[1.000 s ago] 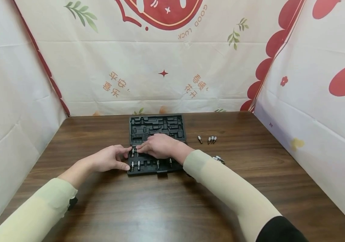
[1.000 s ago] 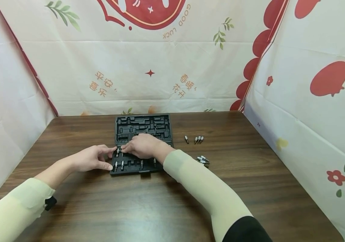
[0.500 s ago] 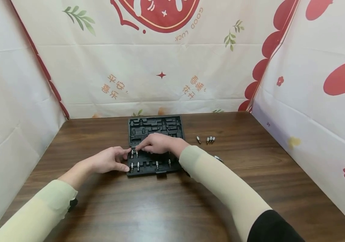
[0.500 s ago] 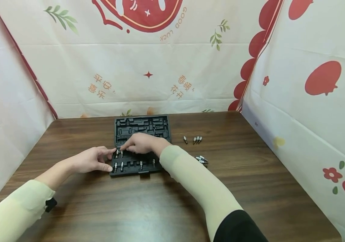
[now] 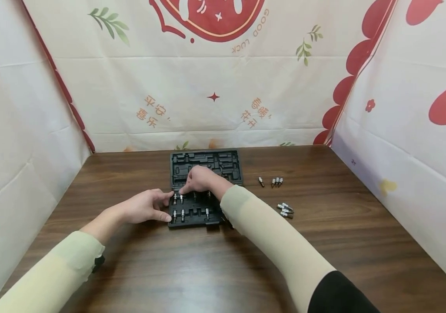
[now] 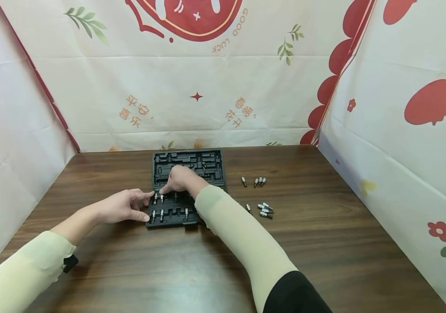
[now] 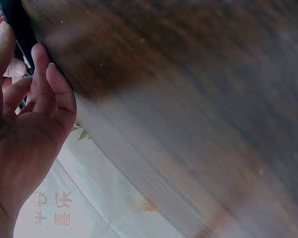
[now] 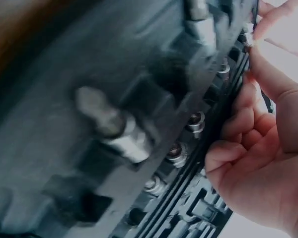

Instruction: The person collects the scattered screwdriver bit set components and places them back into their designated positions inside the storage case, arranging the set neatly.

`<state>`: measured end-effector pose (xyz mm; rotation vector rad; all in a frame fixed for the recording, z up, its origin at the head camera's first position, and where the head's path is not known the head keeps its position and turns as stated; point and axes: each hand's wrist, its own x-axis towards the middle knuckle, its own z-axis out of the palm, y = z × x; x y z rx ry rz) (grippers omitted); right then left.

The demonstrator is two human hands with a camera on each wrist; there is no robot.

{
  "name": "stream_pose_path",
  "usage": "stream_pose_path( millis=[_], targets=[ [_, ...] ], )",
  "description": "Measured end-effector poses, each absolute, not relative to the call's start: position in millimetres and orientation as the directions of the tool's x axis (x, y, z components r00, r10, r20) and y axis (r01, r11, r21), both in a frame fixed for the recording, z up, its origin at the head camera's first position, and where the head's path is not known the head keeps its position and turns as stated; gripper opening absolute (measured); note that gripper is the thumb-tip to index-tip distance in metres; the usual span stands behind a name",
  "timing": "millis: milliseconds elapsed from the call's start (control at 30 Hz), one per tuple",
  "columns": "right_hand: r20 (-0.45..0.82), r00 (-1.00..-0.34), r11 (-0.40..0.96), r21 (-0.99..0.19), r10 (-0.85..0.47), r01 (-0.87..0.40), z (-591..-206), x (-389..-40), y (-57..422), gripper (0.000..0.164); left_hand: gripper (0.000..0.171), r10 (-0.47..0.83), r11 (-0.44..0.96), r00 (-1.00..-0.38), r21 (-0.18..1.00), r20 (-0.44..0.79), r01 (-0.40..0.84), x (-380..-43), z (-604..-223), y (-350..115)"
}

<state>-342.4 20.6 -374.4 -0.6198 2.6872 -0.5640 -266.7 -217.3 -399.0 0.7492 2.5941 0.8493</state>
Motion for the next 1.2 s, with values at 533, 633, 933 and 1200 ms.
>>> stream_pose_path(
  millis=[533, 633, 933, 1200],
  targets=[
    [-0.487, -0.830, 0.960, -0.086, -0.273, -0.265, -344, -345, -6, 0.054, 0.090, 0.565, 0.697, -0.816, 0.600, -0.122, 0.393, -271, -394, -212],
    [-0.497, -0.833, 0.969, -0.077, -0.242, -0.236, -343, -347, -7, 0.055, 0.089, 0.563, 0.696, -0.817, 0.603, -0.121, 0.390, -272, -396, -211],
    [-0.377, -0.821, 0.892, -0.319, -0.428, -0.319, -363, -345, 14, 0.033, 0.090, 0.551, 0.711, -0.822, 0.598, -0.145, 0.371, -268, -400, -215],
    [-0.257, -0.765, 0.774, -0.448, -0.591, -0.448, -369, -330, 48, 0.019, 0.091, 0.559, 0.705, -0.818, 0.598, -0.136, 0.382, -270, -399, -216]
  ],
)
